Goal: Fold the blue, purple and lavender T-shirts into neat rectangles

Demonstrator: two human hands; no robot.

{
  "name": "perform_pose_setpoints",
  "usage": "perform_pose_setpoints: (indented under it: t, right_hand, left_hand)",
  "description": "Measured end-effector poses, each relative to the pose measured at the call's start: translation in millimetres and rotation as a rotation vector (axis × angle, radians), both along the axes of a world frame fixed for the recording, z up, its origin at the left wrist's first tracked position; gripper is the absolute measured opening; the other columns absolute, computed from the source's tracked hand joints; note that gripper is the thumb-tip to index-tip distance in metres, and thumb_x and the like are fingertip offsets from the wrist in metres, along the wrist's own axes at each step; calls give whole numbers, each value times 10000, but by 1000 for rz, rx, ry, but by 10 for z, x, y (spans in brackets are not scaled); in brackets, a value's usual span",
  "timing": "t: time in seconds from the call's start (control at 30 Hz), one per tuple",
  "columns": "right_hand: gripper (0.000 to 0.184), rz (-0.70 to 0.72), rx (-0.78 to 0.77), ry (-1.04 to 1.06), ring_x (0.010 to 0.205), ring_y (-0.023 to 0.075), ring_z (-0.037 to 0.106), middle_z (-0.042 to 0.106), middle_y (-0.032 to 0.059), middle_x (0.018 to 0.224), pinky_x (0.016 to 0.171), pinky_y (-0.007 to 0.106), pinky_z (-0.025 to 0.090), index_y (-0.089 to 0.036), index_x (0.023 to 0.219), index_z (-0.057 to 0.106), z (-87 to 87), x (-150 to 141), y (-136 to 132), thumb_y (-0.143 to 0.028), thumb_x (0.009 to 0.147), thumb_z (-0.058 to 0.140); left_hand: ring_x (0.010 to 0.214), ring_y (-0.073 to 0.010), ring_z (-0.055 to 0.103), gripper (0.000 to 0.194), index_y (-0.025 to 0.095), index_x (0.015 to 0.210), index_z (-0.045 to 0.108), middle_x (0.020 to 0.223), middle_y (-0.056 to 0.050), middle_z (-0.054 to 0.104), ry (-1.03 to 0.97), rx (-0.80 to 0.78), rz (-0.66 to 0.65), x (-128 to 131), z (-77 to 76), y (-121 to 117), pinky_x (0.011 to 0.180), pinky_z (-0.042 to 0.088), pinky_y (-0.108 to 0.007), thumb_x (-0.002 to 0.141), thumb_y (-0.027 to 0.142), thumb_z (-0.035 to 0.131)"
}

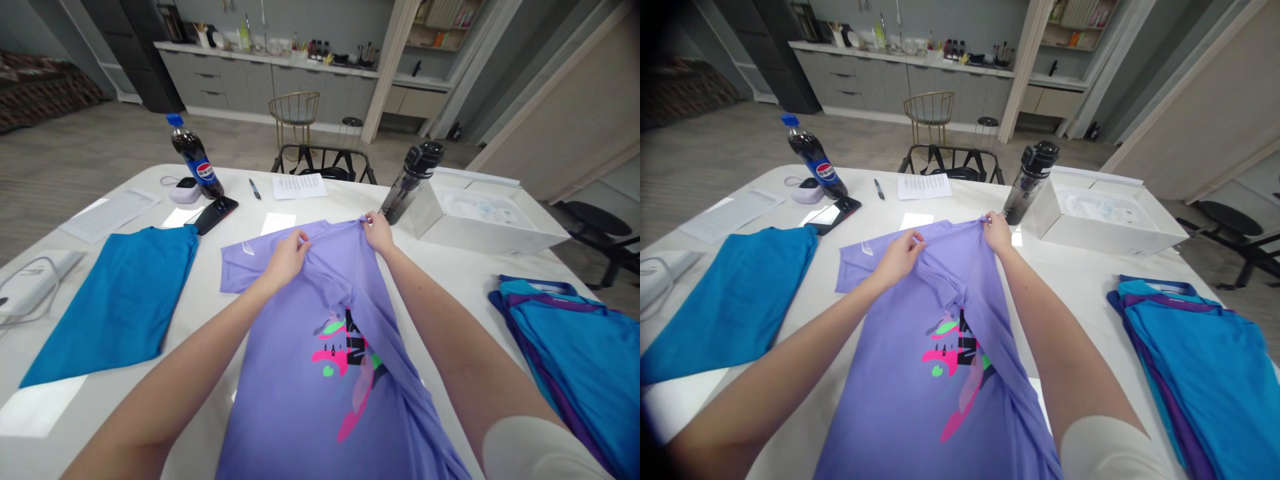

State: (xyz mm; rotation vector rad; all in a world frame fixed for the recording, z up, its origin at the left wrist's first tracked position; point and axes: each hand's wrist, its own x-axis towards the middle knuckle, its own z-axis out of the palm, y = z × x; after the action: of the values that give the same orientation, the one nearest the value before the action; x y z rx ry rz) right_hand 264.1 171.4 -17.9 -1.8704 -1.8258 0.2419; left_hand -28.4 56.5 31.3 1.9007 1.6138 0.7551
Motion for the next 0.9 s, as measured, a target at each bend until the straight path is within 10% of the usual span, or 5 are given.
perform_pose_setpoints:
  t: [0.13, 0.37, 0.6, 0.9]
  right_hand:
    - [385, -108, -30, -99, 1165, 338, 546, 562, 161, 1300, 931, 483, 457, -224, 1340, 583, -25, -129, -188, -357, 996, 475]
    - [492, 162, -4, -297, 1218, 348, 521, 572, 185, 1388, 1020, 553, 393, -225, 1367, 583, 142, -456, -995, -512, 1053, 336]
    - [570, 167, -213, -370, 1509, 343, 275, 338, 68, 1660, 1152, 736, 194, -322, 1567, 391, 0, -314, -1403, -554, 1066, 250]
    - [623, 197, -149, -343, 1517, 326, 278, 335, 101, 1658, 1170, 729, 198, -276, 1561, 408, 77, -273, -1984, -600, 1051, 258]
  left_hand:
    - [1025, -246, 643, 337, 177, 1196, 614, 1107, -111, 686, 240, 133, 3, -135, -187, 7, 910, 476, -386, 892, 102, 487]
    - [1081, -208, 638, 332, 236, 1170, 684, 1122, -41, 728, 376, 267, -717, -14, -157, -424, 1126, 353, -410, 919, 180, 475]
    - [817, -257, 671, 343, 177, 741, 678, 783, -93, 700, 756, 245, -518, -446, -18, -674, 936, 450, -479, 970, 275, 443]
    - [1464, -254, 418, 561, 239, 1514, 472, 1590, -105, 450, 478, 302, -538, -60, -399, -1276, 1223, 322, -443, 1038, 523, 388]
